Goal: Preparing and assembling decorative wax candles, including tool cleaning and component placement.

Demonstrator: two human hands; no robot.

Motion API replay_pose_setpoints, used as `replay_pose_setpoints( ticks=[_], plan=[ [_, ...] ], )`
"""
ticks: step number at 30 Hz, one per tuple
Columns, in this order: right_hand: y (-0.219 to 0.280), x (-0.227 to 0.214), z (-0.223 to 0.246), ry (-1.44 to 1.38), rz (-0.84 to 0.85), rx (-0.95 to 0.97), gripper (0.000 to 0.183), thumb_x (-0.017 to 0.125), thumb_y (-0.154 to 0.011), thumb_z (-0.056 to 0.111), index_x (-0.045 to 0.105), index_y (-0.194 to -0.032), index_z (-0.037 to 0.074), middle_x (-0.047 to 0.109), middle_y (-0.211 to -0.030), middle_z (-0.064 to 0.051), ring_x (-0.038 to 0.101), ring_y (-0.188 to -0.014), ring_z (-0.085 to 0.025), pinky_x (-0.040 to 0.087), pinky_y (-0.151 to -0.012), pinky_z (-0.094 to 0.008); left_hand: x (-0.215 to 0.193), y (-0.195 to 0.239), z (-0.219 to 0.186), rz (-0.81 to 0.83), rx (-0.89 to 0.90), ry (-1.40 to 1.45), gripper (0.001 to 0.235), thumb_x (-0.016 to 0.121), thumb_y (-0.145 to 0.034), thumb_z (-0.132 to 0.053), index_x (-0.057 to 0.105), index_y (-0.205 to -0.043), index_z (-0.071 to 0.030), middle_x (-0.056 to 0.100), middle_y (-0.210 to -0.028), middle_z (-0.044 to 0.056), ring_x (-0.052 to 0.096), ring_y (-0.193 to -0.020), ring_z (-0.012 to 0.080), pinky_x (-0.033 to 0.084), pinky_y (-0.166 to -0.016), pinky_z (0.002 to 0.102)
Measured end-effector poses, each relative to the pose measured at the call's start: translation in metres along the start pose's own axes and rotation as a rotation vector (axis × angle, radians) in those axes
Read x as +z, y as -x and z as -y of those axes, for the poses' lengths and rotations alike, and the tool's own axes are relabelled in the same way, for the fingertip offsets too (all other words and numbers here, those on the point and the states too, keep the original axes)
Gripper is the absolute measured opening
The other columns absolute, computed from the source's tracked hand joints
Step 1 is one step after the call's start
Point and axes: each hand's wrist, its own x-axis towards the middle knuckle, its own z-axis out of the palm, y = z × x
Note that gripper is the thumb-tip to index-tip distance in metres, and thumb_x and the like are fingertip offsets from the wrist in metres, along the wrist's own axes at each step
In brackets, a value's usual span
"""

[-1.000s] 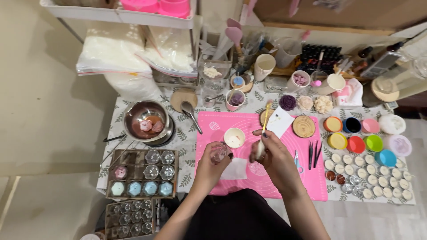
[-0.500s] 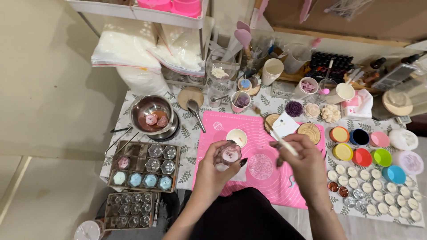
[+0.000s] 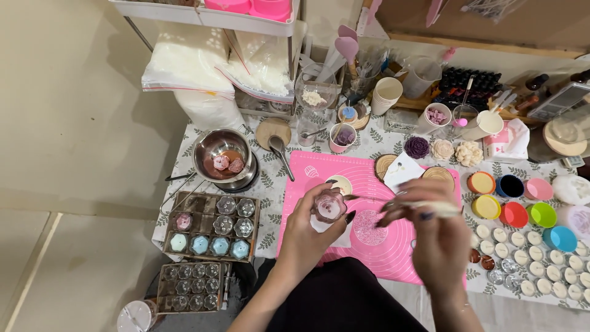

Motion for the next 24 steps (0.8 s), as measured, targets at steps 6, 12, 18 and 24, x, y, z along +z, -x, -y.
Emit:
replay_pose_setpoints(
  ticks=[6, 12, 18, 24],
  plan=[
    [0.021, 0.024, -0.013, 0.447, 0.147, -0.192, 0.017, 0.053, -0.108, 0.012, 0.059, -0.111, -0.003, 0.072, -0.109, -0.016, 0.077, -0.094, -0.022, 0.065, -0.082, -0.033, -0.009, 0.003, -0.004, 0.004, 0.117, -0.034, 0.046, 0.078, -0.088, -0.006, 0.056, -0.129, 0.0, 0.075, -0.109, 0.011, 0.076, -0.098, 0.0168, 0.06, -0.085, 0.03],
    [0.03, 0.042, -0.024, 0.592, 0.141, -0.304, 0.011, 0.06, -0.096, 0.003, 0.06, -0.108, 0.003, 0.074, -0.103, -0.017, 0.078, -0.089, -0.025, 0.062, -0.071, -0.029, -0.019, 0.008, -0.011, 0.02, 0.161, 0.067, 0.046, 0.069, -0.09, -0.005, 0.05, -0.13, 0.003, 0.065, -0.114, 0.017, 0.074, -0.098, 0.0225, 0.061, -0.077, 0.034],
    [0.031, 0.066, -0.026, 0.582, 0.195, -0.454, 0.017, 0.06, -0.105, 0.012, 0.051, -0.118, 0.005, 0.069, -0.109, -0.018, 0.074, -0.092, -0.027, 0.062, -0.075, -0.032, -0.019, 0.0, 0.012, -0.183, 0.304, -0.373, 0.051, 0.086, -0.086, -0.018, 0.053, -0.119, 0.002, 0.069, -0.087, 0.018, 0.071, -0.079, 0.0346, 0.057, -0.07, 0.042],
    [0.031, 0.078, -0.023, 0.716, 0.127, -0.346, 0.034, 0.048, -0.108, 0.037, 0.059, -0.11, 0.005, 0.073, -0.108, -0.014, 0.073, -0.087, -0.025, 0.058, -0.069, -0.031, -0.025, -0.005, 0.025, -0.327, 0.353, -0.389, 0.041, 0.082, -0.085, -0.016, 0.053, -0.11, -0.001, 0.068, -0.082, 0.016, 0.072, -0.076, 0.0345, 0.058, -0.064, 0.04]
  ],
)
